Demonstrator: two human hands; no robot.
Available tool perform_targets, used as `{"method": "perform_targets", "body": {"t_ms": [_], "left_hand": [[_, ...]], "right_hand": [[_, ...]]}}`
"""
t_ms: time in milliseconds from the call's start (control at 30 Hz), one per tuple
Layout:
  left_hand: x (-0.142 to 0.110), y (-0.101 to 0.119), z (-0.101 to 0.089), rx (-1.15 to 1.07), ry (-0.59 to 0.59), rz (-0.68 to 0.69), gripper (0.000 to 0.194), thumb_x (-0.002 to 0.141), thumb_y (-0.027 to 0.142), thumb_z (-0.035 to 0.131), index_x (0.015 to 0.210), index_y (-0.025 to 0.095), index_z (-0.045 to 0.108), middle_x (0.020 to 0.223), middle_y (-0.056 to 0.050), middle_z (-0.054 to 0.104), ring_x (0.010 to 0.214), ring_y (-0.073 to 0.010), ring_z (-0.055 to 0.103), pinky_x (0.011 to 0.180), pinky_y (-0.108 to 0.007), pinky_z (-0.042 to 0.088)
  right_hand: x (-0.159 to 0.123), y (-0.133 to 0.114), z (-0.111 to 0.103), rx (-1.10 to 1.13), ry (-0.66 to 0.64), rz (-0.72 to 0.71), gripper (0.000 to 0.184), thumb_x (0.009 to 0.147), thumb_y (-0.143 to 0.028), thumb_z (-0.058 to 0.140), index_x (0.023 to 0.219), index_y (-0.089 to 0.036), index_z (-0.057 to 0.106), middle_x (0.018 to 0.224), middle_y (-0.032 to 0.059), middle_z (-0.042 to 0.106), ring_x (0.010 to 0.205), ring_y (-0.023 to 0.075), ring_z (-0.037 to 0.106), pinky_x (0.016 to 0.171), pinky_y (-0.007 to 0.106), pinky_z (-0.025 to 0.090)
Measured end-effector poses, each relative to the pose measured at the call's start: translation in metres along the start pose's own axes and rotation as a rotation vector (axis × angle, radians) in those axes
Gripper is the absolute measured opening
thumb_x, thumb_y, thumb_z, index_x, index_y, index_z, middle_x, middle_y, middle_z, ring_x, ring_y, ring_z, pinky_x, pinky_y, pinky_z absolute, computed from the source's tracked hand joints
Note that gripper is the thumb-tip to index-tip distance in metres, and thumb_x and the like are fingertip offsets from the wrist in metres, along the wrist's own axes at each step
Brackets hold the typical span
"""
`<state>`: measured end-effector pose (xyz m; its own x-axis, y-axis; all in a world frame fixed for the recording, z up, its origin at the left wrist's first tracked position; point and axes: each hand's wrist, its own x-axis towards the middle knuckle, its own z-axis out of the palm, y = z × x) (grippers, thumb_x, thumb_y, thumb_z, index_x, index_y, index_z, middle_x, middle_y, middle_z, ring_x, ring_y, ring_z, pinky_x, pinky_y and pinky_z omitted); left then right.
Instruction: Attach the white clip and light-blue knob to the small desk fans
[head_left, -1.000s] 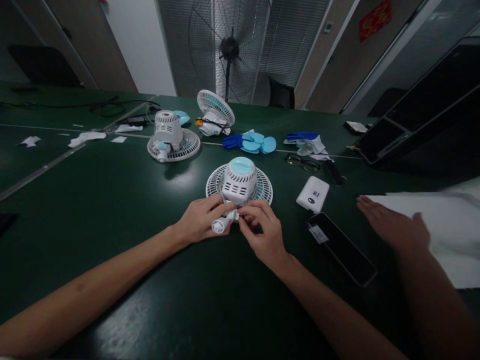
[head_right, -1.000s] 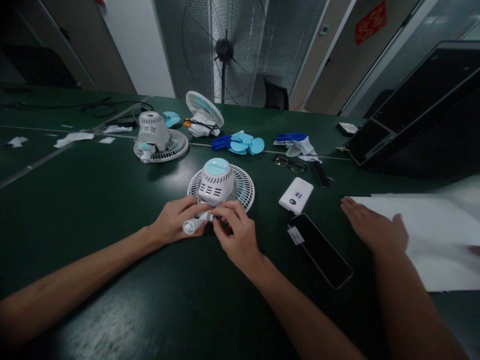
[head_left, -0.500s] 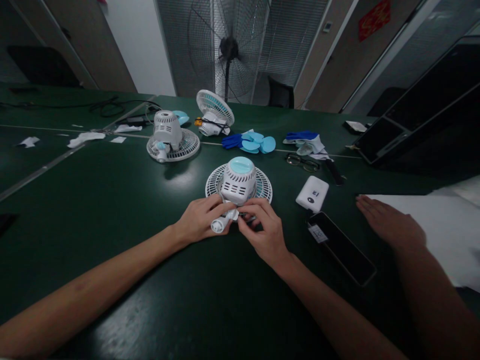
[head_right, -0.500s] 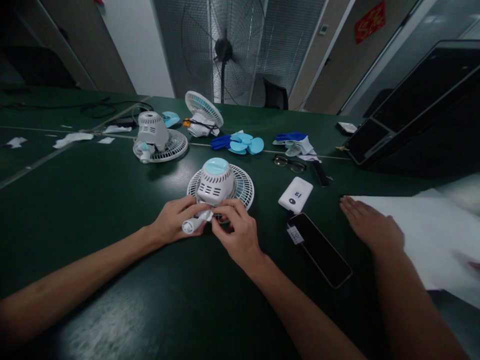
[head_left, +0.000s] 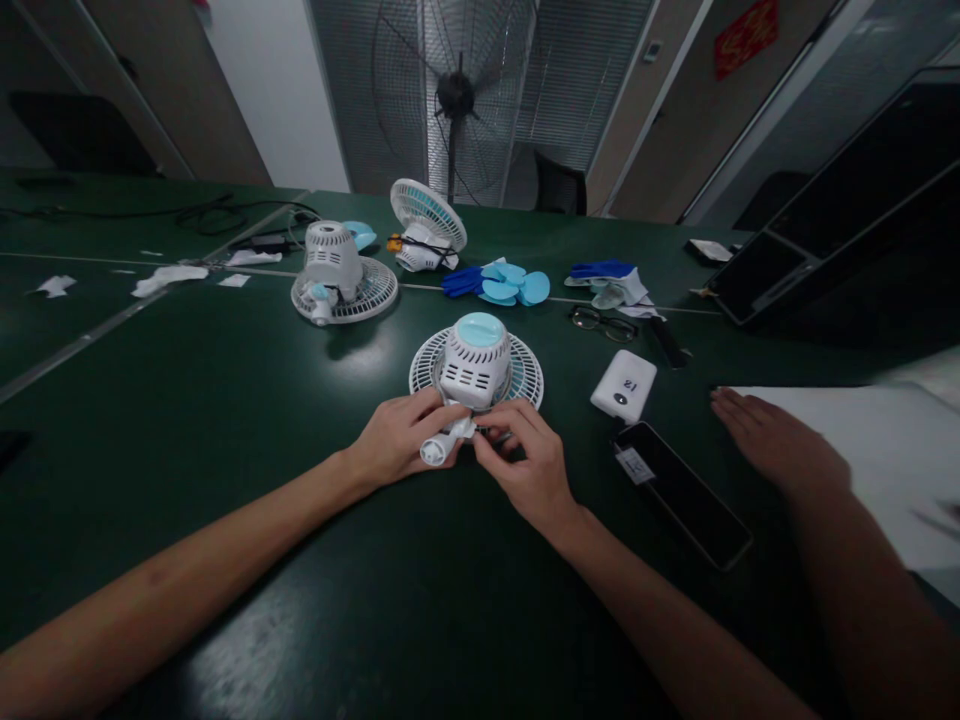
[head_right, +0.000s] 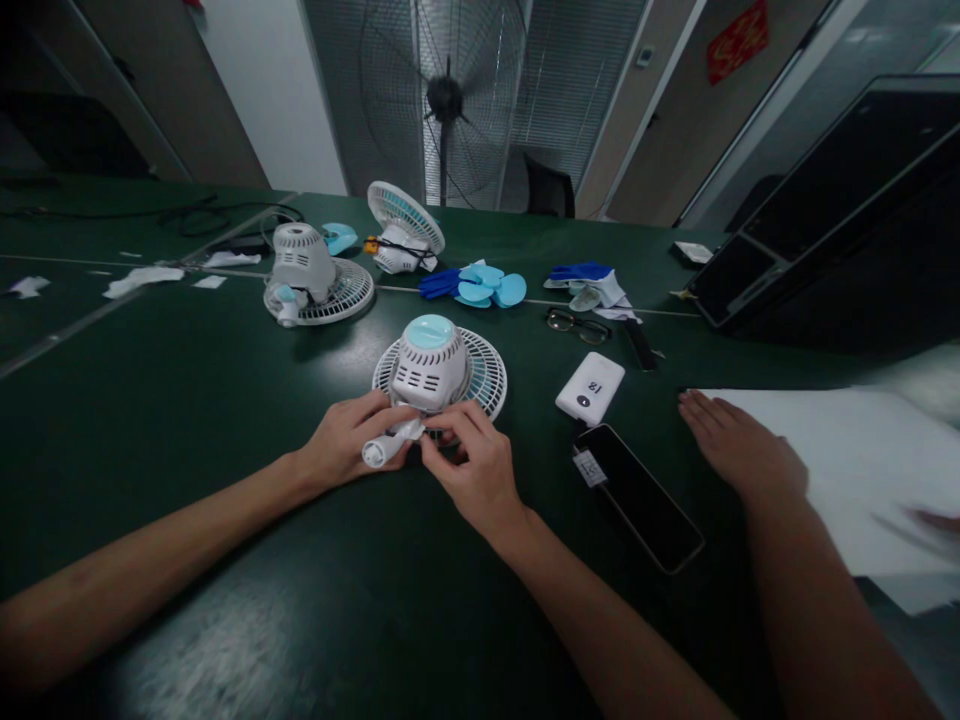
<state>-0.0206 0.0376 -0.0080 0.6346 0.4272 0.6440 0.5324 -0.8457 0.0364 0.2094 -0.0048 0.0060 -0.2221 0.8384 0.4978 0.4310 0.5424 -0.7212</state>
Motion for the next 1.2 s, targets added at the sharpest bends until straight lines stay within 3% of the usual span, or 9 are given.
{"method": "perform_targets", "body": {"t_ms": [333, 700, 833, 933, 1067, 1200], "left_hand": [[0.0, 0.0, 0.001, 0.011, 0.003, -0.007, 0.031, 0.102, 0.038, 0.06, 0.124, 0.018, 0.061, 0.093, -0.005, 0.061, 0.073, -0.0162, 0.059, 0.063, -0.026, 0.052], [0.0, -0.001, 0.001, 0.015, -0.024, 0.021, 0.029, 0.103, 0.035, 0.058, 0.125, 0.017, 0.061, 0.094, -0.006, 0.06, 0.076, -0.0163, 0.058, 0.063, -0.025, 0.051], [0.0, -0.001, 0.001, 0.003, -0.026, 0.011, 0.031, 0.104, 0.037, 0.058, 0.126, 0.016, 0.06, 0.095, -0.006, 0.06, 0.075, -0.0166, 0.058, 0.062, -0.026, 0.052], [-0.001, -0.002, 0.001, 0.001, -0.027, 0.002, 0.033, 0.104, 0.039, 0.057, 0.129, 0.017, 0.059, 0.096, -0.006, 0.06, 0.076, -0.0167, 0.059, 0.063, -0.026, 0.052], [-0.003, -0.003, 0.001, 0.006, -0.03, -0.006, 0.035, 0.104, 0.04, 0.058, 0.129, 0.017, 0.059, 0.098, -0.007, 0.061, 0.078, -0.0173, 0.06, 0.063, -0.026, 0.052], [-0.002, -0.002, 0.001, 0.004, -0.021, -0.008, 0.033, 0.104, 0.038, 0.057, 0.128, 0.017, 0.059, 0.097, -0.006, 0.061, 0.077, -0.0168, 0.06, 0.063, -0.026, 0.052]], "right_hand": [[0.001, -0.003, -0.002, 0.036, -0.025, 0.027, 0.005, 0.098, -0.025, 0.066, 0.098, -0.022, 0.07, 0.1, 0.0037, 0.064, 0.081, 0.0145, 0.066, 0.061, 0.024, 0.054], [0.0, 0.009, 0.009, 0.274, -0.124, 0.191, 0.028, 0.103, -0.036, 0.059, 0.081, -0.02, 0.065, 0.082, 0.0005, 0.06, 0.063, 0.0113, 0.059, 0.053, 0.024, 0.05], [-0.001, 0.004, 0.004, 0.169, -0.083, 0.104, 0.008, 0.098, -0.028, 0.066, 0.102, -0.022, 0.065, 0.099, 0.0031, 0.063, 0.071, 0.0128, 0.063, 0.057, 0.026, 0.053], [0.0, 0.003, -0.002, 0.061, -0.101, -0.013, 0.025, 0.095, -0.022, 0.068, 0.119, -0.024, 0.062, 0.11, 0.0048, 0.063, 0.073, 0.0124, 0.065, 0.06, 0.026, 0.055], [0.001, 0.009, -0.006, -0.047, -0.1, -0.116, 0.02, 0.099, -0.026, 0.068, 0.119, -0.025, 0.065, 0.114, 0.0055, 0.064, 0.076, 0.0125, 0.066, 0.064, 0.027, 0.057], [0.003, 0.009, -0.007, -0.051, -0.082, -0.12, 0.019, 0.1, -0.028, 0.069, 0.119, -0.026, 0.067, 0.111, 0.0049, 0.066, 0.079, 0.0129, 0.067, 0.066, 0.027, 0.058]]}}
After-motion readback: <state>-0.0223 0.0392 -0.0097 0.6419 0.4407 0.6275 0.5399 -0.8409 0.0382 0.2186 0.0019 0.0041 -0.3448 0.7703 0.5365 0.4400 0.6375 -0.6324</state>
